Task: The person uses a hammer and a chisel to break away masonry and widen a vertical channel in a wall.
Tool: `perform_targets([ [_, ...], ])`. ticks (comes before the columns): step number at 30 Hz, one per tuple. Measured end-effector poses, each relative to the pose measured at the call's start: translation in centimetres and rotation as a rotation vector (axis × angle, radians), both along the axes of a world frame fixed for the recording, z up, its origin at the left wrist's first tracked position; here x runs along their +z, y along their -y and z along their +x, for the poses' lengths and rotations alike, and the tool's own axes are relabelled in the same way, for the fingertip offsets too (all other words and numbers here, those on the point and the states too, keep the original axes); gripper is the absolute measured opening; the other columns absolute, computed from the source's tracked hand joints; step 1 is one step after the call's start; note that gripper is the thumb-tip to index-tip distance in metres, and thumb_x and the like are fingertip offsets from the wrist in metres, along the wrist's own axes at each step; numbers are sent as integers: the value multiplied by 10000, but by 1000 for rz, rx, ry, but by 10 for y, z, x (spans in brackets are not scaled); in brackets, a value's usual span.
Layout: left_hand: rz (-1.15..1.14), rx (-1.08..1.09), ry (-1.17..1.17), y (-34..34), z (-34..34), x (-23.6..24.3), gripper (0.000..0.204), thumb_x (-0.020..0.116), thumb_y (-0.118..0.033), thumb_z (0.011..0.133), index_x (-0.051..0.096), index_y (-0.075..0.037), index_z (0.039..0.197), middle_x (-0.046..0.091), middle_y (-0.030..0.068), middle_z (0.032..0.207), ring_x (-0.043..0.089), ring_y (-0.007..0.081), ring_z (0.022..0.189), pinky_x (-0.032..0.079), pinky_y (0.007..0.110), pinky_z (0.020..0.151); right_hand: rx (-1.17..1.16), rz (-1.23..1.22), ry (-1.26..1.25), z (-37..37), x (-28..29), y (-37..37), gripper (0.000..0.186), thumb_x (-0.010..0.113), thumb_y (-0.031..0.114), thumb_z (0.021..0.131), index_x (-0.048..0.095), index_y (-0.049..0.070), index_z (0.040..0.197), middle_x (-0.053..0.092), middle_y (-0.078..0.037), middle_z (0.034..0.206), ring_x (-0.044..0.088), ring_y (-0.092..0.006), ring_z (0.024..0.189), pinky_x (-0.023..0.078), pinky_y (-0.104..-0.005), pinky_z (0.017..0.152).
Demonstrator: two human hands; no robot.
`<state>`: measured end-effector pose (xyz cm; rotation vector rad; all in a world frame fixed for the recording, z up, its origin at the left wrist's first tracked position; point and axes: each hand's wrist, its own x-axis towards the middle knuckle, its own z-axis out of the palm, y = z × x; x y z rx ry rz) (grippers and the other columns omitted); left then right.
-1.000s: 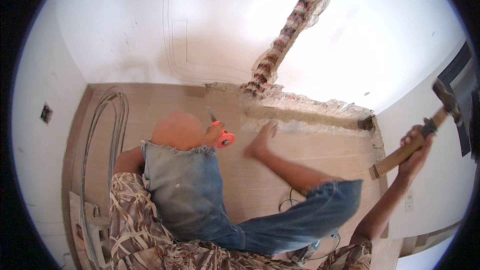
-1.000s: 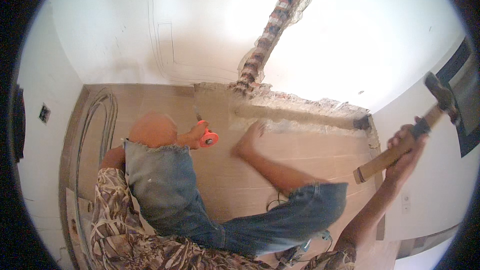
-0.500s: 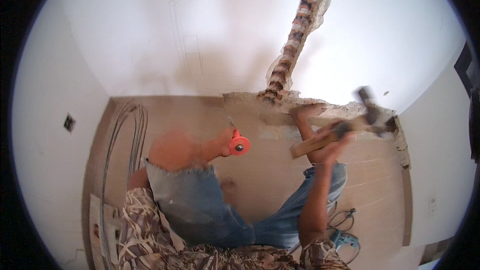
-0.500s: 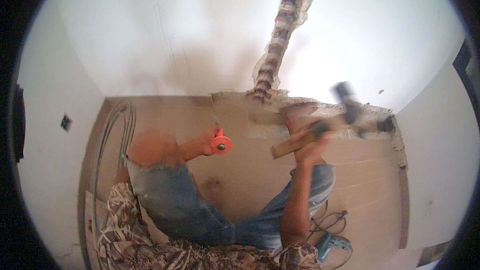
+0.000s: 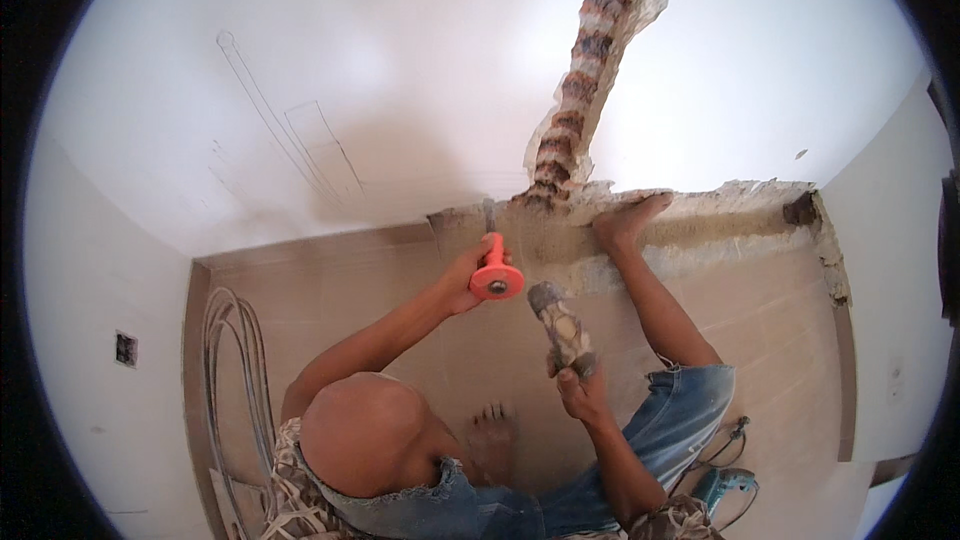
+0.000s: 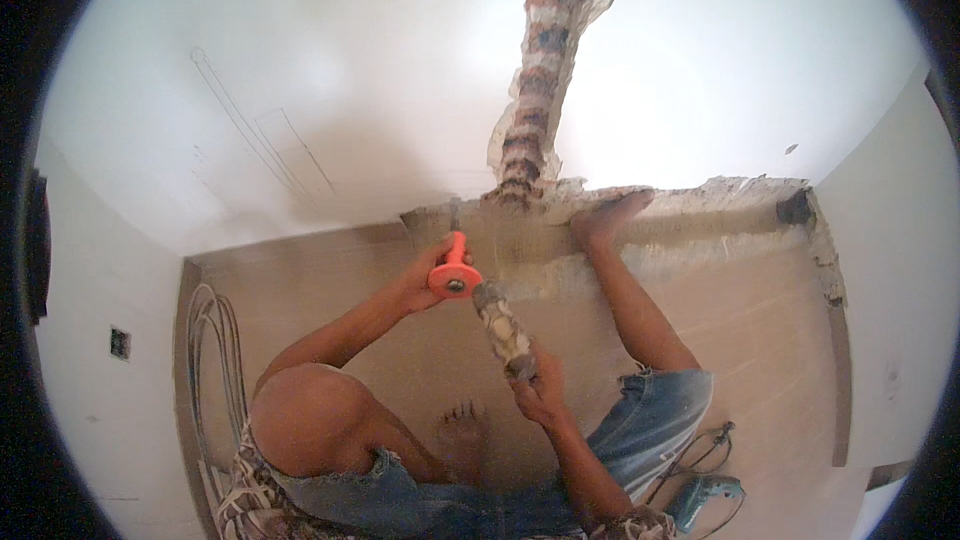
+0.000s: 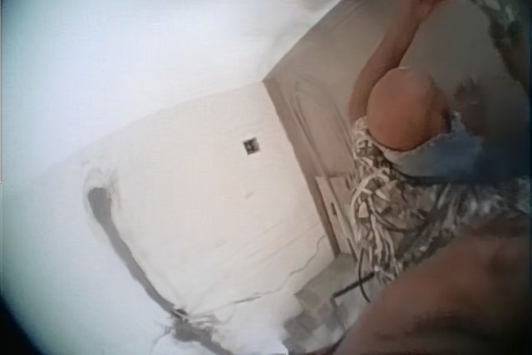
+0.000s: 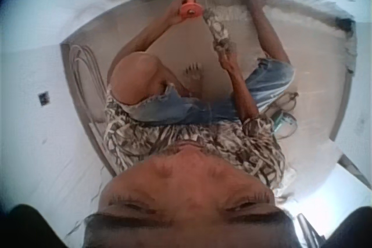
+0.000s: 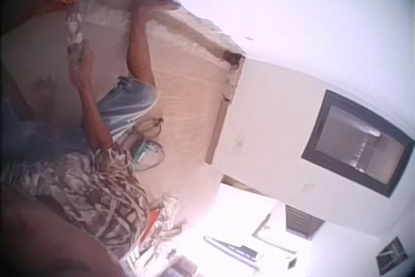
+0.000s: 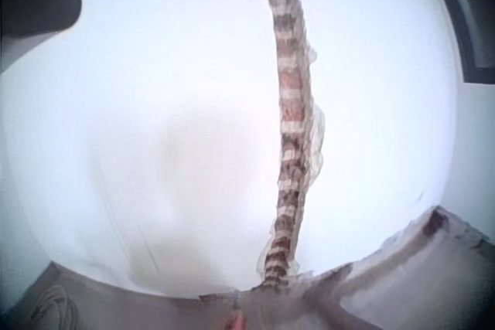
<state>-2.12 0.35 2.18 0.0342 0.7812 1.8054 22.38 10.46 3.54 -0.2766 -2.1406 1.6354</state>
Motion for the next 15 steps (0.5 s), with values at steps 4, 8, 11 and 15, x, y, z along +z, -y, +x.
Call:
perform_targets([
  [4, 176, 40, 101, -15, 1, -5, 241, 444, -281, 929, 468, -56, 1012, 541, 43, 896, 556, 132, 801, 488, 294, 728, 120, -85, 187, 6, -45, 8, 440, 487, 427, 838, 536, -1, 922, 527, -97, 666, 506, -174, 591, 403, -343, 551],
  [8, 259, 119, 218, -22, -5, 1, 193, 463, -251, 914, 494, -64, 952, 542, 39, 848, 556, 130, 755, 491, 297, 700, 79, -165, 163, -4, -28, 25, 469, 485, 483, 847, 528, 16, 840, 489, -50, 638, 466, -129, 572, 382, -292, 516],
  [11, 173, 136, -220, -34, -8, 11, 166, 469, -232, 902, 512, -73, 884, 548, 34, 819, 562, 140, 746, 500, 315, 680, 105, 51, 126, 11, -8, 10, 357, 565, 362, 777, 554, 22, 885, 532, -70, 642, 516, -213, 572, 414, -330, 546],
  [15, 140, 130, -116, -29, -21, 24, 161, 488, -216, 881, 521, -59, 870, 570, 43, 853, 565, 169, 731, 505, 307, 699, 82, 284, 44, -7, -26, -9, 337, 622, 278, 718, 560, 19, 926, 583, -125, 688, 564, -307, 605, 439, -378, 578],
])
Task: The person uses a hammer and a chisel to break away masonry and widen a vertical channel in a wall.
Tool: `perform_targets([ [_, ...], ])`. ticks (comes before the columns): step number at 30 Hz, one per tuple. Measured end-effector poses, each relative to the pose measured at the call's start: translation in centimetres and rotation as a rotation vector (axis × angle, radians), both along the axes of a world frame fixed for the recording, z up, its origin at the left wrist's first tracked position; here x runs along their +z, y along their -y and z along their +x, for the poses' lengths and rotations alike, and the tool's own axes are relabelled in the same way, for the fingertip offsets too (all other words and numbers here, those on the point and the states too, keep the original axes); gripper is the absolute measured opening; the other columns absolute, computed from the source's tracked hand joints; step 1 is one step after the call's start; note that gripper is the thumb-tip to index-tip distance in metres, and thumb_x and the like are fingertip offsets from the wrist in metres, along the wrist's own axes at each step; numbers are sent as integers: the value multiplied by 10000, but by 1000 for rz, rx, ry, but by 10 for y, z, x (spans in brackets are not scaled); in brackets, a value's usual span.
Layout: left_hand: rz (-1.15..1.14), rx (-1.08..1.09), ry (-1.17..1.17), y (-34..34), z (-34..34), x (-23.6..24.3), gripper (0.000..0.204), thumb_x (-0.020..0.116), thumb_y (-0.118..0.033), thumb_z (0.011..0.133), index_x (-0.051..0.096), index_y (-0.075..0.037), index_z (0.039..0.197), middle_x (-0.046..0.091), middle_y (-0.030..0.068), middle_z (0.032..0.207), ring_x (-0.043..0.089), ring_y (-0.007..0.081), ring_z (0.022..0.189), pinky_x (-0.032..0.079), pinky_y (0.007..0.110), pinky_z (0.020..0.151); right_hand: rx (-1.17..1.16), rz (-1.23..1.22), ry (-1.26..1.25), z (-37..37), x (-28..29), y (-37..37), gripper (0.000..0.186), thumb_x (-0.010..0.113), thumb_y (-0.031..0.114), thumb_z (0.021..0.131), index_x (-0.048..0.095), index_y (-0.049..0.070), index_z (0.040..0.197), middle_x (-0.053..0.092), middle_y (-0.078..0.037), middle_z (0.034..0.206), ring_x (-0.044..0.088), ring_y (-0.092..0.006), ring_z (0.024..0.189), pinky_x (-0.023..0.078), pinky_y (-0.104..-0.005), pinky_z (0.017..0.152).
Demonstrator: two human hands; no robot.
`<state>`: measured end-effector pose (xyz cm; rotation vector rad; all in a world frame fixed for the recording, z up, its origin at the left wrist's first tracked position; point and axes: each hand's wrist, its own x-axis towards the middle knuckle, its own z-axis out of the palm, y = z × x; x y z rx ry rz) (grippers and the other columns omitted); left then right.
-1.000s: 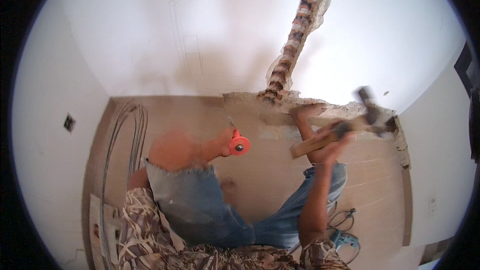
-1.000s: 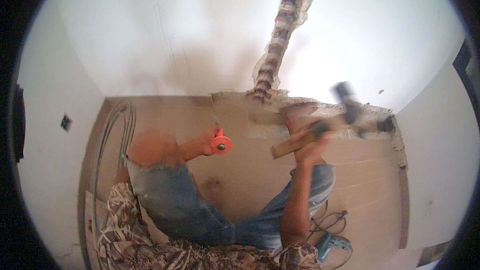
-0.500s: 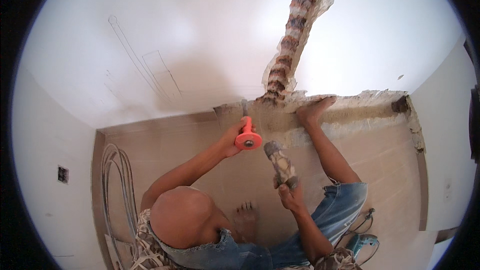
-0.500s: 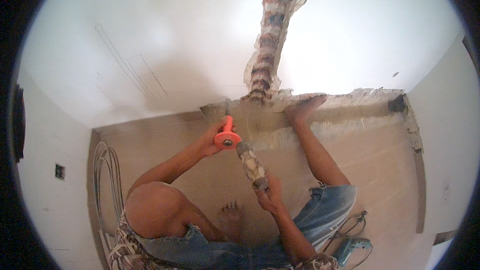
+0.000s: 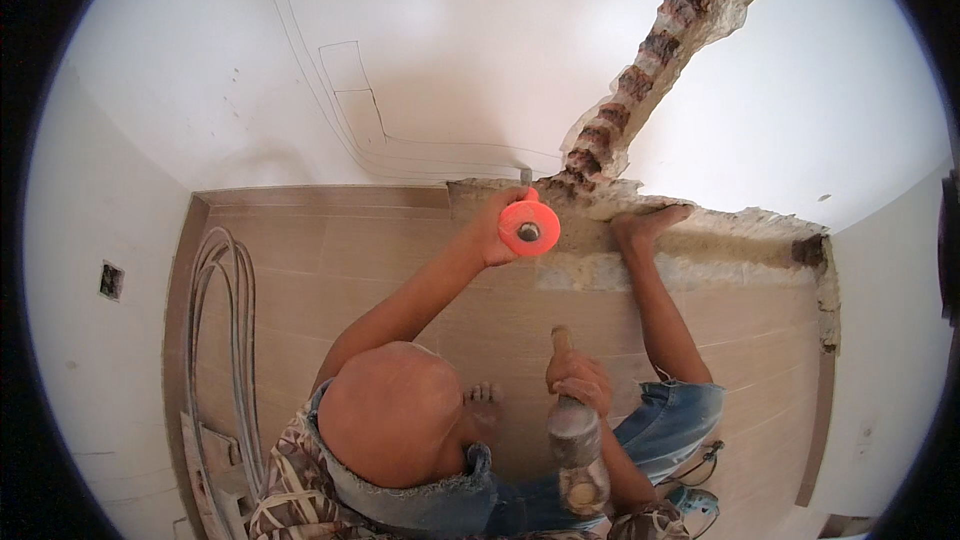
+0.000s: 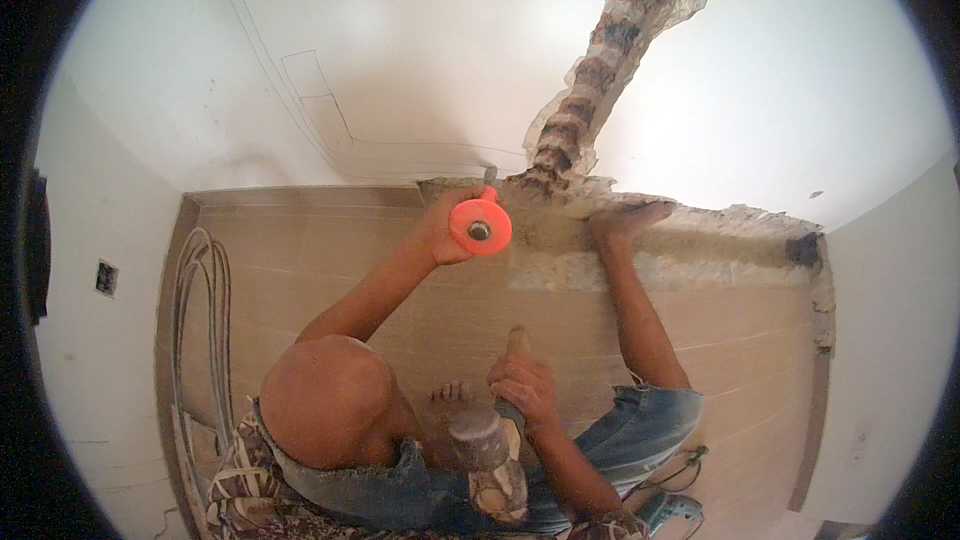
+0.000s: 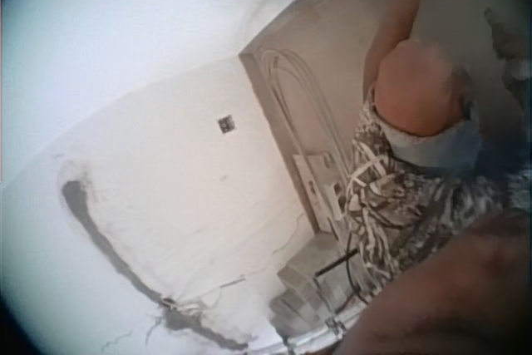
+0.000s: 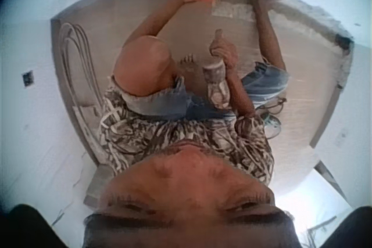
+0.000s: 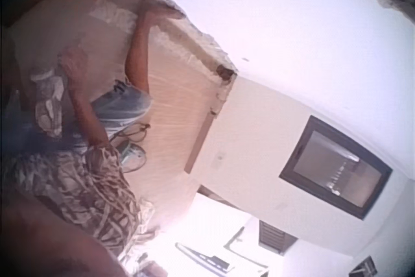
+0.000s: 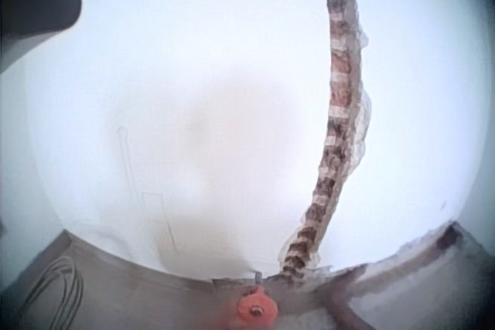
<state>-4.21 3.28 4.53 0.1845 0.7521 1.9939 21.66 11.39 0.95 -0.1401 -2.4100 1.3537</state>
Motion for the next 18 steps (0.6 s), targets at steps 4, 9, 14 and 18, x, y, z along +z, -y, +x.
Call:
perform_targets([
  [4, -24, 7, 260, -12, 3, 1, 162, 480, -220, 874, 500, -111, 756, 535, 21, 724, 535, 164, 630, 494, 334, 604, -60, 111, -20, -38, 1, -13, 354, 628, 285, 711, 545, 12, 920, 594, -162, 714, 569, -355, 628, 441, -396, 581],
  [9, 214, -129, 125, -5, -4, -29, 160, 482, -161, 861, 509, -105, 713, 542, 15, 716, 552, 145, 635, 495, 307, 578, -4, -86, -19, -26, 11, 8, 355, 569, 318, 791, 533, -15, 909, 574, -190, 662, 553, -394, 623, 442, -416, 573],
  [14, 142, -106, 185, -22, 11, -9, 194, 471, -155, 856, 482, -114, 666, 491, -2, 667, 504, 133, 574, 466, 292, 524, -101, -144, 245, 5, 46, 7, 338, 510, 320, 839, 524, -10, 909, 469, -99, 629, 424, -154, 574, 381, -298, 539],
  [18, 57, -64, 176, -9, 1, -22, 162, 460, -196, 875, 508, -101, 753, 527, 12, 702, 526, 145, 601, 478, 316, 544, -166, 46, -40, -44, -41, -9, 331, 512, 341, 834, 526, 12, 872, 442, -71, 594, 409, -135, 558, 361, -287, 517],
])
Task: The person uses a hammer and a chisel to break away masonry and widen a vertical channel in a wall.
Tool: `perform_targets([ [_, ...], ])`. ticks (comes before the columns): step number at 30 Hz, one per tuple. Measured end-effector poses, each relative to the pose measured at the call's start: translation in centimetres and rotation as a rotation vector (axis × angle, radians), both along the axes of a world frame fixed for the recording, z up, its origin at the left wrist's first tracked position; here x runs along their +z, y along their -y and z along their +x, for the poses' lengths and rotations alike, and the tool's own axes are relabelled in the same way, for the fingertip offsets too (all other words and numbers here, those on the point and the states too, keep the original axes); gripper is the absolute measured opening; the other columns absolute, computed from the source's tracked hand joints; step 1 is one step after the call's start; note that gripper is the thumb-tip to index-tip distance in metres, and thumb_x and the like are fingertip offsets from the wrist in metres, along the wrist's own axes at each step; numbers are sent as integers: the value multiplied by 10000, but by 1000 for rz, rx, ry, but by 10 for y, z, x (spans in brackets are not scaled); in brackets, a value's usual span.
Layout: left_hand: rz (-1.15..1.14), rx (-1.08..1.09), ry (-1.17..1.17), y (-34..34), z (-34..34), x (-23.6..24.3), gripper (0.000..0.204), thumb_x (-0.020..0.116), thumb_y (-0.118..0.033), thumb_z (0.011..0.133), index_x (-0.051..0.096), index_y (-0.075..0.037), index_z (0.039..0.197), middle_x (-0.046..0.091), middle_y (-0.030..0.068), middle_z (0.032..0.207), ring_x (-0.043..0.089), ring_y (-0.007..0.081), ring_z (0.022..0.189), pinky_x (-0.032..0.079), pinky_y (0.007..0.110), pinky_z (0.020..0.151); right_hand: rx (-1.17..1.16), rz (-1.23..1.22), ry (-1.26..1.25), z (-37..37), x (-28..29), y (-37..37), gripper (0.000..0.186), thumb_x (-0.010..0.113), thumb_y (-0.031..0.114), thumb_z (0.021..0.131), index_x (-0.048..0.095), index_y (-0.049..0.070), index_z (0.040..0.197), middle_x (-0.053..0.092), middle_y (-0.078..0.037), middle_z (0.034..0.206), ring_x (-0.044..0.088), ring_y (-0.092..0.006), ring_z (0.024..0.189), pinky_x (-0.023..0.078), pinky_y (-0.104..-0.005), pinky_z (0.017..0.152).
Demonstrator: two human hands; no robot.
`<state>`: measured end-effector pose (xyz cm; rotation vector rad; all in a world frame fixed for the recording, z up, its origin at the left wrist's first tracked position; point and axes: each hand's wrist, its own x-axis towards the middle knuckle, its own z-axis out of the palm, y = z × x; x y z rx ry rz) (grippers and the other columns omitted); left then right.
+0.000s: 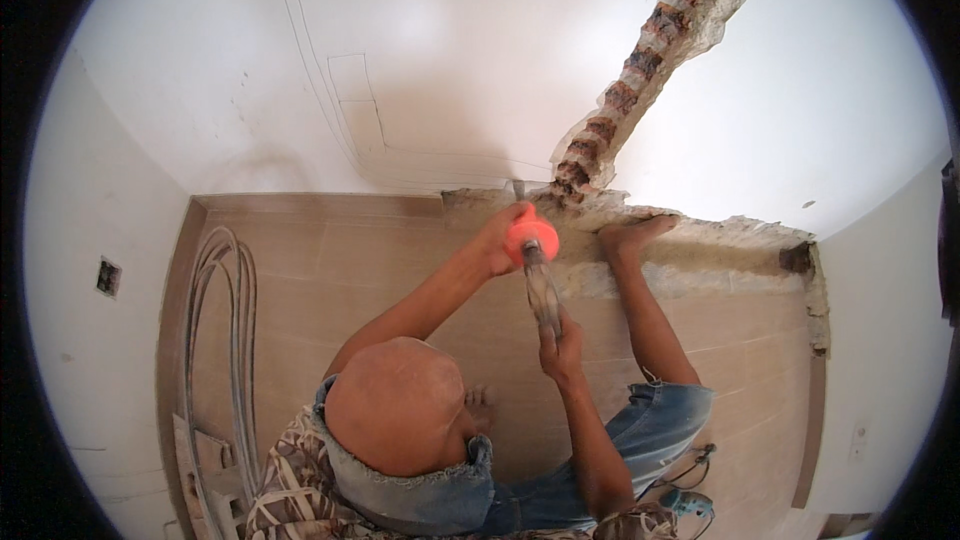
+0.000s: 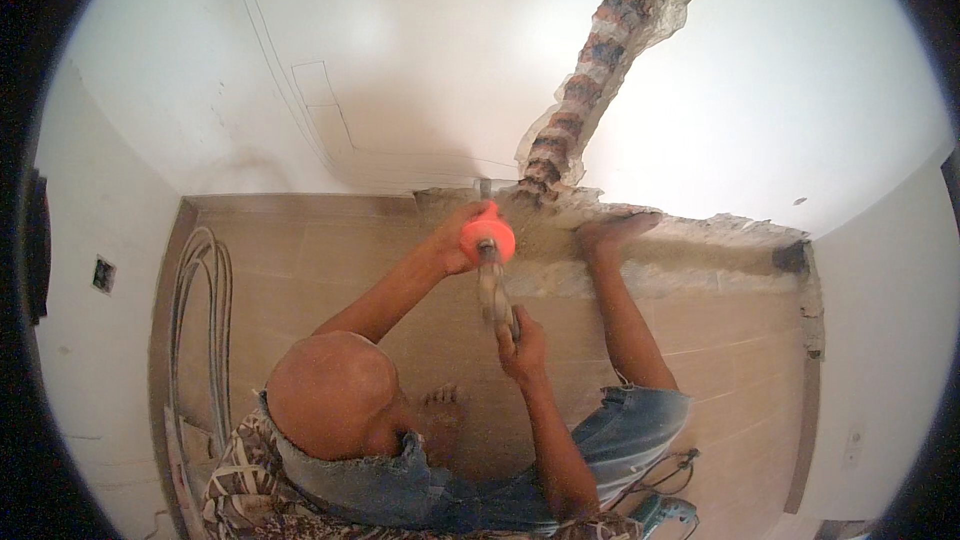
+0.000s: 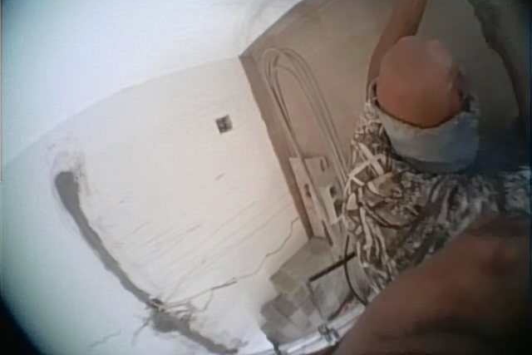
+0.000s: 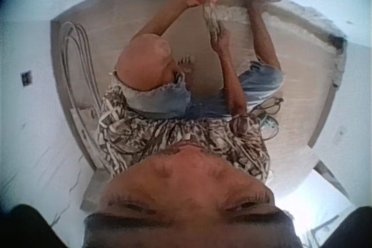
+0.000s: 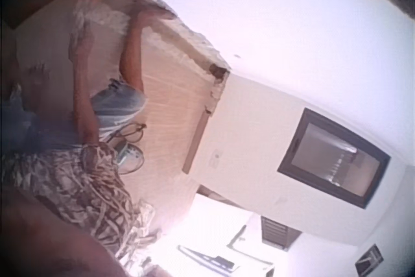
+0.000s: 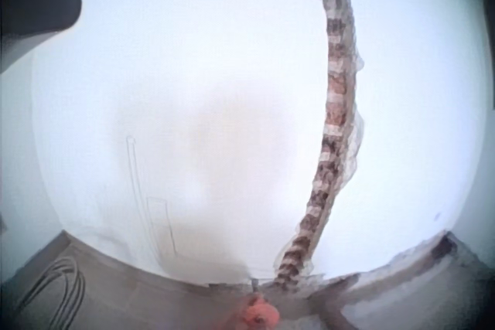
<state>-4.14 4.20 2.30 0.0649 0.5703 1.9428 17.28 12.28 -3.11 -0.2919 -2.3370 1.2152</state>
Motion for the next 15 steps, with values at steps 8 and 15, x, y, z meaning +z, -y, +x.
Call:
perform_targets([
  [8, -105, 92, -10, -4, 7, -33, 226, 456, -282, 901, 532, -87, 814, 571, 34, 724, 566, 160, 641, 484, 316, 595, 157, -118, 14, 24, 64, 10, 472, 483, 449, 837, 537, -16, 898, 523, -128, 611, 540, -209, 548, 412, -335, 528],
  [15, -156, 4, 40, 29, 16, -14, 238, 465, -303, 905, 526, -87, 827, 557, 18, 740, 553, 136, 651, 498, 314, 608, 172, -271, 15, 25, 37, 23, 510, 430, 494, 853, 524, -7, 863, 467, -110, 567, 459, -177, 493, 381, -329, 479],
])
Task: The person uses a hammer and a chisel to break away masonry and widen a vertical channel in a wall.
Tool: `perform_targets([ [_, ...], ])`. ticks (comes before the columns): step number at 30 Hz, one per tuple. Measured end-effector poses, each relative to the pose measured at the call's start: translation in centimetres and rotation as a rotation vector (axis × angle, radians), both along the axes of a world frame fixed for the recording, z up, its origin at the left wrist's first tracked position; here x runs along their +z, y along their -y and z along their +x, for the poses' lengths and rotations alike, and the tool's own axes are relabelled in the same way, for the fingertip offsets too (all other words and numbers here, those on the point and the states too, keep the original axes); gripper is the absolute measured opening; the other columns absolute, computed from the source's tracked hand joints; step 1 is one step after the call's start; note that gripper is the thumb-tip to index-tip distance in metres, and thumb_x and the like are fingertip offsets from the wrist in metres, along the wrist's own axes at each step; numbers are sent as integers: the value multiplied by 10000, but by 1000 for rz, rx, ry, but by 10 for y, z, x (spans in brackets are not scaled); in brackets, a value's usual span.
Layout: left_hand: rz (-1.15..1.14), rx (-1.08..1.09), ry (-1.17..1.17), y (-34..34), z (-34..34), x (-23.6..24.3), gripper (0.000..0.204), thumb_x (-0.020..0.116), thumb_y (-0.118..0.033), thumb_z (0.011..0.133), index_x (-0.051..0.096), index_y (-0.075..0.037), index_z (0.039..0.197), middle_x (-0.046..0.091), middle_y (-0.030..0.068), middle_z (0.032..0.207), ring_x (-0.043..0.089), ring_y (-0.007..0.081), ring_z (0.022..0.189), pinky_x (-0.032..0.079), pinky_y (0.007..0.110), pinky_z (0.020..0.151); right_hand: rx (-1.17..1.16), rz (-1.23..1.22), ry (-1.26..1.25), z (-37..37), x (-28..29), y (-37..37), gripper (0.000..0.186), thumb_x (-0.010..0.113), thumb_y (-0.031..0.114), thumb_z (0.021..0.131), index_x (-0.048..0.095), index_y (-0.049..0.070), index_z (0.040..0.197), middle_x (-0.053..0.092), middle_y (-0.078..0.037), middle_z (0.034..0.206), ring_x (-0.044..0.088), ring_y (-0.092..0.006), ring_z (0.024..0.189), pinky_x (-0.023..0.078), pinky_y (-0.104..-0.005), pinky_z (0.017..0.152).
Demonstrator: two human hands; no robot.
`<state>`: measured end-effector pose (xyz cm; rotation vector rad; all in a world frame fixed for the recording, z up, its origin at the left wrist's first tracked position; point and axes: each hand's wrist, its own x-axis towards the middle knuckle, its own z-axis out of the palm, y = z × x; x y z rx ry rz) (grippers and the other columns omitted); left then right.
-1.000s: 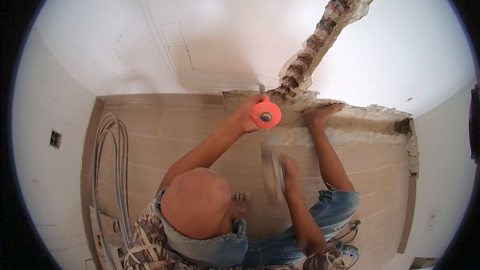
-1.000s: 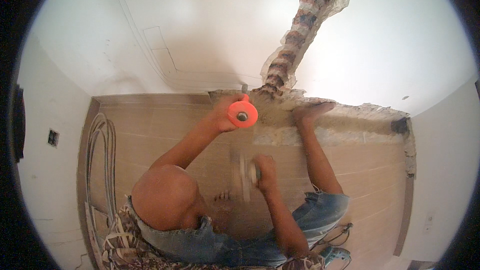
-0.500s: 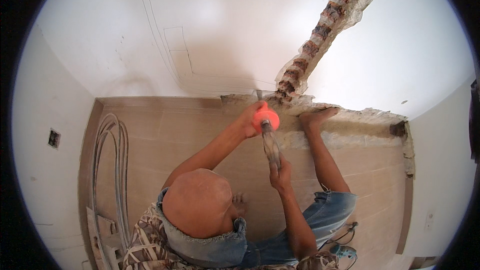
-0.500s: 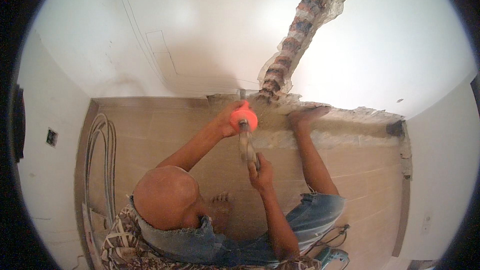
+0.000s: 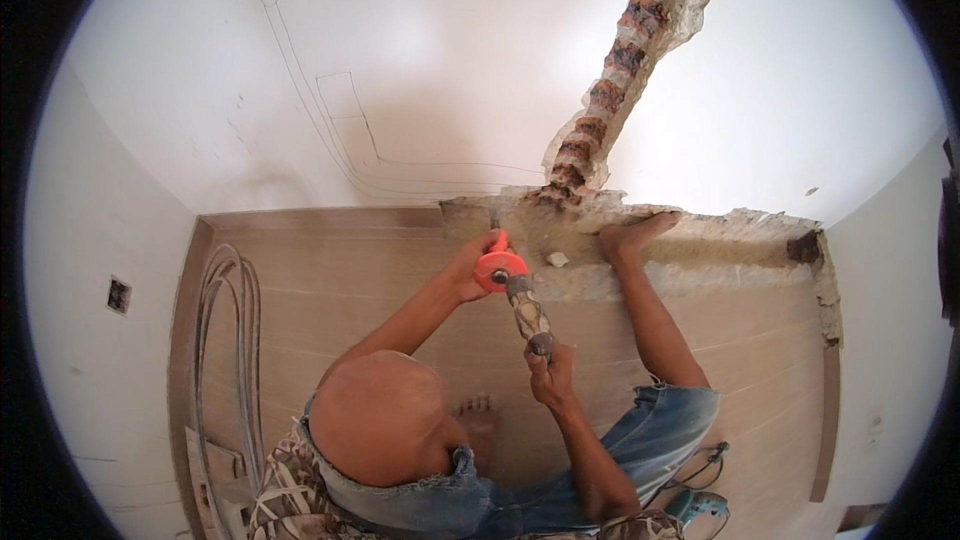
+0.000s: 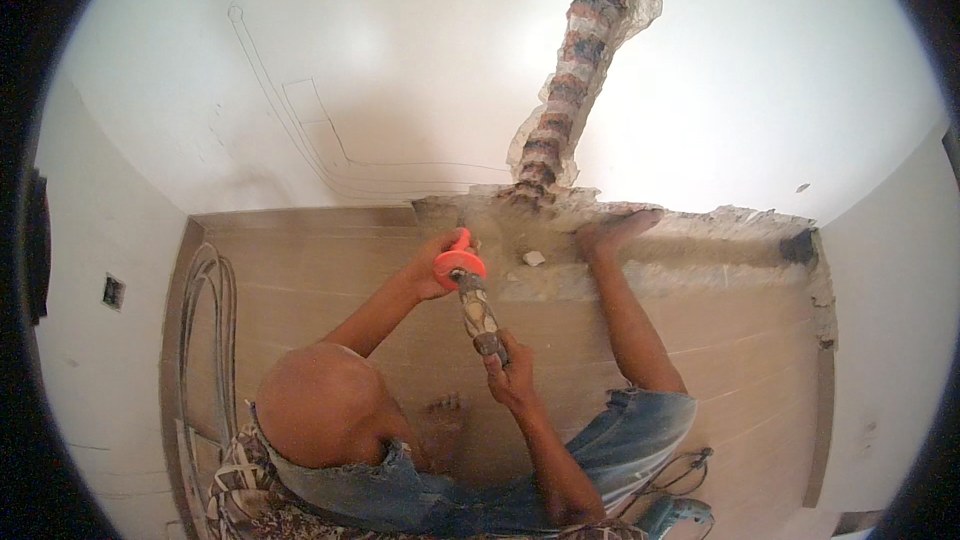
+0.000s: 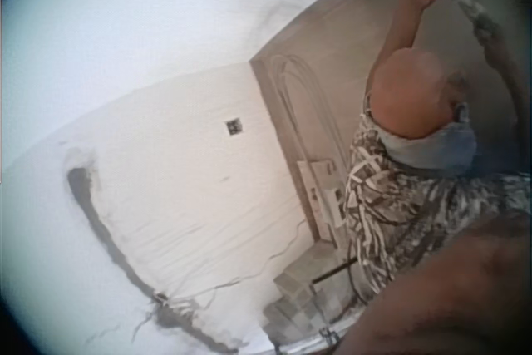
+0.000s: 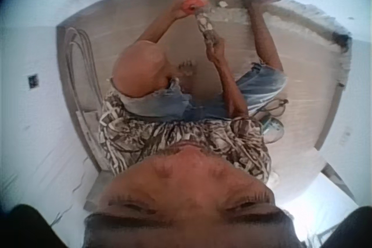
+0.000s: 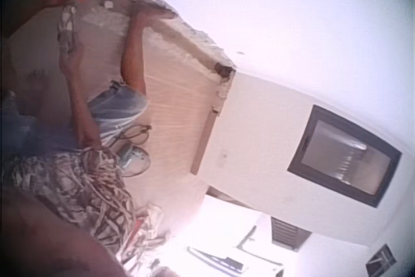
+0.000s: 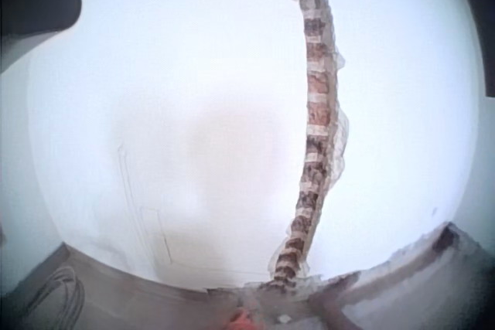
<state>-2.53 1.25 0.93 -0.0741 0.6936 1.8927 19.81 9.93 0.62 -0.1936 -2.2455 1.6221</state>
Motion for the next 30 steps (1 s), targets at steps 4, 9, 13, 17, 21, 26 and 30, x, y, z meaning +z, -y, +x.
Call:
perform_targets([
  [4, 11, 41, -48, 18, -2, 21, 236, 467, -293, 908, 528, -75, 841, 562, 20, 738, 562, 133, 670, 501, 313, 615, 18, -31, -42, -2, 18, 13, 445, 467, 447, 852, 508, 7, 801, 452, -67, 571, 431, -153, 514, 362, -308, 488],
  [9, 140, 14, -74, 14, -22, 24, 221, 454, -269, 916, 514, -69, 843, 560, 30, 760, 562, 142, 661, 505, 322, 603, 35, -93, -143, 16, 53, 30, 314, 531, 330, 814, 496, 24, 747, 462, -43, 594, 445, -171, 542, 356, -313, 496],
  [13, 96, 37, -92, 6, -18, 32, 238, 437, -271, 926, 522, -55, 875, 579, 59, 783, 583, 170, 690, 514, 327, 639, 14, 126, -66, 14, 13, 16, 324, 641, 280, 693, 572, 18, 871, 586, -132, 708, 581, -326, 627, 458, -377, 602],
  [17, -132, 34, -207, 5, -31, 27, 249, 429, -279, 929, 531, -54, 892, 590, 66, 797, 595, 177, 713, 518, 324, 654, -67, 281, 115, -29, -22, 14, 342, 631, 310, 724, 566, 16, 887, 594, -160, 709, 581, -341, 655, 461, -391, 625],
  [21, 89, 3, -179, 12, -20, 5, 254, 431, -290, 927, 528, -59, 883, 582, 59, 781, 588, 173, 703, 513, 329, 644, 5, 29, -11, -9, 4, 28, 387, 529, 379, 820, 523, -7, 840, 536, -82, 678, 497, -214, 599, 394, -347, 550],
  [26, 37, 41, -23, 5, -30, 12, 258, 429, -293, 928, 532, -69, 854, 575, 56, 770, 573, 170, 678, 507, 345, 643, 80, 314, 543, -13, 57, 8, 430, 497, 431, 847, 463, 19, 732, 485, -41, 635, 436, -160, 559, 350, -315, 510],
  [30, 3, 10, -110, -6, -15, 37, 250, 409, -292, 938, 510, -100, 814, 549, 42, 755, 563, 171, 674, 513, 348, 625, 2, -26, -14, -42, -5, -7, 481, 435, 464, 881, 410, 39, 657, 428, -16, 624, 371, -136, 533, 316, -297, 500],
])
